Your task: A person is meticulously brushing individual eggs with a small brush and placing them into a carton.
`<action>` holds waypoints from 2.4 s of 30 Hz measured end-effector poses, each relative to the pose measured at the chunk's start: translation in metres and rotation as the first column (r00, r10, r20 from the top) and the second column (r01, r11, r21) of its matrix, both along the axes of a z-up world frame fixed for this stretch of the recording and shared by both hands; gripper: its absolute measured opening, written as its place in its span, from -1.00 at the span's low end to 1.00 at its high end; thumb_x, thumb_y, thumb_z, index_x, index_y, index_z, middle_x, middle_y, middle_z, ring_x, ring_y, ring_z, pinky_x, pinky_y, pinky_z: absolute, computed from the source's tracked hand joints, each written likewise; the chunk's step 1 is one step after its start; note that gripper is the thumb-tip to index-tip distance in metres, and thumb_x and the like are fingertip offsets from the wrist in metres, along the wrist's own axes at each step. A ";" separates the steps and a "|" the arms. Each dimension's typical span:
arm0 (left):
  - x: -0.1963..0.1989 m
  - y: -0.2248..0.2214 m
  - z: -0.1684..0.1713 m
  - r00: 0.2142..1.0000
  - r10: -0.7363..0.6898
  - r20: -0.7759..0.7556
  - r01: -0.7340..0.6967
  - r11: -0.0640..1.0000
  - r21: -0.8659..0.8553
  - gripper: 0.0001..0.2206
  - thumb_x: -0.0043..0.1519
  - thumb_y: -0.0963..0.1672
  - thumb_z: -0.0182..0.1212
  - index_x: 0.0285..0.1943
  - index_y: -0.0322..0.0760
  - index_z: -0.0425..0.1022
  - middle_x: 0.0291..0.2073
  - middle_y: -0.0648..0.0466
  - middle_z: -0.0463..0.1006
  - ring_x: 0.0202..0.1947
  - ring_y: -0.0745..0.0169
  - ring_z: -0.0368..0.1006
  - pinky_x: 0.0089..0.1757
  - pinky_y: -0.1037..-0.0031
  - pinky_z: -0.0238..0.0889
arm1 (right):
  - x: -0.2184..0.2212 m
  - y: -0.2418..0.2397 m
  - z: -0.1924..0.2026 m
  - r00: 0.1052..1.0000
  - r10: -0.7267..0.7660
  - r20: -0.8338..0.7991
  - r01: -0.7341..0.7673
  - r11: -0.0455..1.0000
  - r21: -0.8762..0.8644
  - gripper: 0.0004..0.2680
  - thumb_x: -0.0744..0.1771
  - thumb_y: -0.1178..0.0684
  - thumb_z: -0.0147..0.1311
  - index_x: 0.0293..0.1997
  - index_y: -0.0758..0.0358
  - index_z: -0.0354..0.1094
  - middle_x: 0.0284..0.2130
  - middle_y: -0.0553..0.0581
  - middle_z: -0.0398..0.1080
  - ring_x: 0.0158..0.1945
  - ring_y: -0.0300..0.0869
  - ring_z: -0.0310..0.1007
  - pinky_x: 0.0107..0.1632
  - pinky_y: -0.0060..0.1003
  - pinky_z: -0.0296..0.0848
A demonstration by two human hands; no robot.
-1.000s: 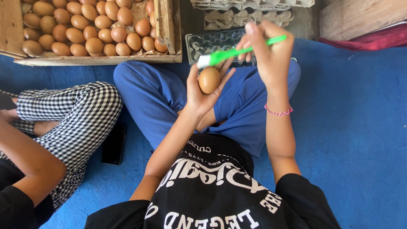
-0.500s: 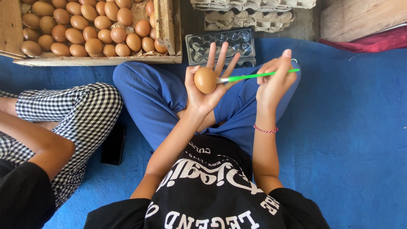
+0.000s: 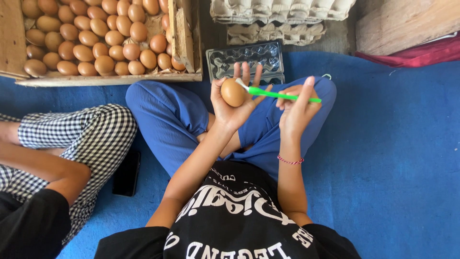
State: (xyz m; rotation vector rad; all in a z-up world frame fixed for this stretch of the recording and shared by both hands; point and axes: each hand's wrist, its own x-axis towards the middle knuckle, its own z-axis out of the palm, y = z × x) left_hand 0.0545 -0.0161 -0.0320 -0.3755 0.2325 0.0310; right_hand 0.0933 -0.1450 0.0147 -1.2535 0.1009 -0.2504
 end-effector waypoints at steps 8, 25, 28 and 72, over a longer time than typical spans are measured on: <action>0.071 0.057 0.017 0.996 -0.073 -0.047 0.079 0.983 0.163 -0.74 0.21 -0.01 0.24 -0.07 -0.21 0.54 -0.21 0.10 0.49 -0.21 0.29 0.44 -0.31 0.59 0.40 | 0.020 -0.051 -0.031 0.970 -0.173 -0.170 0.200 0.968 0.152 -0.58 0.45 -0.16 -0.02 -0.63 0.15 0.14 -0.73 0.12 0.24 -0.78 -0.27 0.14 -0.70 -0.50 -0.06; 0.437 0.150 0.047 0.921 -0.074 0.383 -0.220 -0.909 0.354 -0.46 0.04 -0.16 0.47 0.17 -0.23 0.27 -0.14 -0.04 0.56 -0.23 0.06 0.53 -0.18 0.29 0.40 | 0.028 -0.124 -0.180 0.919 -0.059 -0.389 0.043 0.998 -0.051 -0.66 0.45 0.06 -0.04 -0.56 0.39 0.27 -0.62 0.31 0.38 -0.66 -0.12 0.26 -0.58 -0.30 0.21; 0.473 0.156 0.036 0.939 -0.087 0.332 -0.131 -0.985 0.113 -0.55 -0.01 -0.14 0.44 0.03 -0.17 0.33 -0.28 0.02 0.64 -0.40 -0.01 0.56 -0.32 0.23 0.41 | 0.035 -0.122 -0.180 0.885 -0.103 -0.454 0.066 0.993 -0.095 -0.65 0.45 0.07 -0.05 -0.58 0.39 0.27 -0.65 0.32 0.39 -0.68 -0.09 0.27 -0.60 -0.27 0.20; 0.403 0.129 -0.003 0.960 0.178 0.217 0.190 -0.981 -0.038 -0.24 0.38 0.11 0.36 0.60 -0.19 0.00 0.53 -0.16 0.06 0.48 -0.44 -0.30 0.31 -0.28 -0.58 | 0.022 -0.124 -0.142 0.961 0.049 -0.273 -0.061 0.998 -0.034 -0.69 0.44 0.04 -0.02 -0.52 0.31 0.37 -0.57 0.23 0.46 -0.59 -0.17 0.39 -0.49 -0.38 0.37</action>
